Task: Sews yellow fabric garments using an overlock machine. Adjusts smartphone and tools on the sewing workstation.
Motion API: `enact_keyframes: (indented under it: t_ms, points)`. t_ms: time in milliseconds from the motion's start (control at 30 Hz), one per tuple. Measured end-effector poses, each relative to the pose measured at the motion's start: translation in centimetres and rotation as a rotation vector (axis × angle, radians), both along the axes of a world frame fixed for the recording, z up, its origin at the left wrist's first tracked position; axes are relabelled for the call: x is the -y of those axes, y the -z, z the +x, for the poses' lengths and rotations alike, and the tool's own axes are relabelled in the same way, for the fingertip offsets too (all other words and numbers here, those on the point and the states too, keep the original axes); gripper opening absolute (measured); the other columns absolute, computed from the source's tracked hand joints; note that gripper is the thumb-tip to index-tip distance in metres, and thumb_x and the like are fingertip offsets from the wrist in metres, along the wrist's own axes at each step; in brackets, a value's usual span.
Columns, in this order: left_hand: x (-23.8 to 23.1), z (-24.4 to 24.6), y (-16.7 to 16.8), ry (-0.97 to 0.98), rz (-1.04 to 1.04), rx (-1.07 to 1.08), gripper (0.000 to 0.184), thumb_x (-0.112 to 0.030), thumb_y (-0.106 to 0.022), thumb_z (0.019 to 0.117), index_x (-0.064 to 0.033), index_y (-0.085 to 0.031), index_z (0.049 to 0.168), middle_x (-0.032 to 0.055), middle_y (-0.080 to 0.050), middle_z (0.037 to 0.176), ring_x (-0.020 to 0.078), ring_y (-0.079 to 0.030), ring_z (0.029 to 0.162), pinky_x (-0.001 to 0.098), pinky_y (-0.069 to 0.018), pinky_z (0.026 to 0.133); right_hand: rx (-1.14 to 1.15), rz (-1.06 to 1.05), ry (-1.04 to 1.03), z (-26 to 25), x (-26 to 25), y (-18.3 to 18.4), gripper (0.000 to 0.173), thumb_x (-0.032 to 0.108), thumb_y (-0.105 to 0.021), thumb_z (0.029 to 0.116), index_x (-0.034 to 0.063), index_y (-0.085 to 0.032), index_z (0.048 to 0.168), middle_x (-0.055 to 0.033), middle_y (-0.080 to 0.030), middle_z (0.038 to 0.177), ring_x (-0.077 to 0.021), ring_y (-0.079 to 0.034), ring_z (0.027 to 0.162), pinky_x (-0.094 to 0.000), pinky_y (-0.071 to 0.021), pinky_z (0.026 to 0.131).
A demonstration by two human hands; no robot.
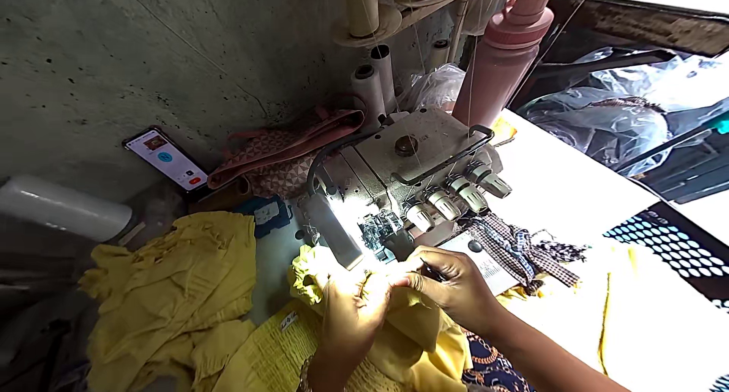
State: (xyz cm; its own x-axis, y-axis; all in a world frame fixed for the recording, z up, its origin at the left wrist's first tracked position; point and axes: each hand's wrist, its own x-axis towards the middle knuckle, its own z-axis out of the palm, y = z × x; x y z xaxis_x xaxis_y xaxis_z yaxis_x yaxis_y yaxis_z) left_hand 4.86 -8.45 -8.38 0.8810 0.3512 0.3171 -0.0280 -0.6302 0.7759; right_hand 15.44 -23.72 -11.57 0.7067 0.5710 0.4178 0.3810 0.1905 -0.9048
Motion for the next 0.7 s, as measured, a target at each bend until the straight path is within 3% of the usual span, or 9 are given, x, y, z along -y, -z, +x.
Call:
enact_keyframes:
  t_ms: [167,267,467,567,700]
  points:
    - [-0.1,-0.3,-0.2,-0.021,0.016,-0.035,0.017,-0.032,-0.067,0.094,-0.0178,-0.073,0.089,-0.0106,-0.068,0.084,-0.0022,-0.06,0.09,0.0482,-0.03,0.102,-0.008,0.023,0.028,0.1,0.0,-0.2,0.019,0.022,-0.073,0.0928,0.0056,-0.073,0.084,0.006,-0.067,0.08,0.01,-0.056,0.072,-0.0061,-0.0446,0.065]
    - [0.3,-0.8,-0.5,-0.081,0.041,-0.063,0.02,-0.03,-0.061,0.0966,-0.0153,-0.072,0.09,-0.007,-0.068,0.088,0.0003,-0.059,0.097,0.0474,-0.0261,0.105,-0.038,-0.029,0.048,0.0,0.0,-0.3,0.017,0.022,-0.071,0.092,0.0069,-0.073,0.084,0.0078,-0.066,0.078,0.0112,-0.053,0.069,-0.0057,-0.043,0.062]
    - [1.7,-1.1,-0.4,-0.257,0.294,-0.098,0.026,-0.031,-0.055,0.0964,-0.0127,-0.068,0.084,-0.001,-0.066,0.08,0.011,-0.061,0.089,0.0496,-0.0293,0.095,0.034,-0.112,0.095,-0.1,0.0,-0.5,0.018,0.021,-0.069,0.0914,0.0058,-0.071,0.082,0.0065,-0.063,0.075,0.0114,-0.048,0.065,-0.0054,-0.0381,0.058]
    - [2.4,-0.8,-0.1,-0.325,0.394,-0.136,0.026,-0.027,-0.052,0.0952,-0.0122,-0.071,0.085,0.0006,-0.067,0.081,0.0162,-0.062,0.092,0.0511,-0.0299,0.093,0.143,-0.213,0.181,-0.1,-0.2,0.0,0.021,0.026,-0.066,0.0914,0.0077,-0.07,0.082,0.0045,-0.062,0.075,0.0077,-0.049,0.064,-0.0086,-0.039,0.058]
    - [2.5,-0.3,0.2,-0.356,0.419,-0.174,0.033,-0.037,-0.053,0.0969,-0.0116,-0.07,0.085,0.0028,-0.066,0.083,0.0211,-0.062,0.095,0.0535,-0.0306,0.092,0.235,-0.246,0.238,0.1,-0.6,0.5,0.025,0.031,-0.068,0.092,0.0078,-0.072,0.083,0.0012,-0.064,0.075,0.0019,-0.052,0.064,-0.0134,-0.0415,0.058]
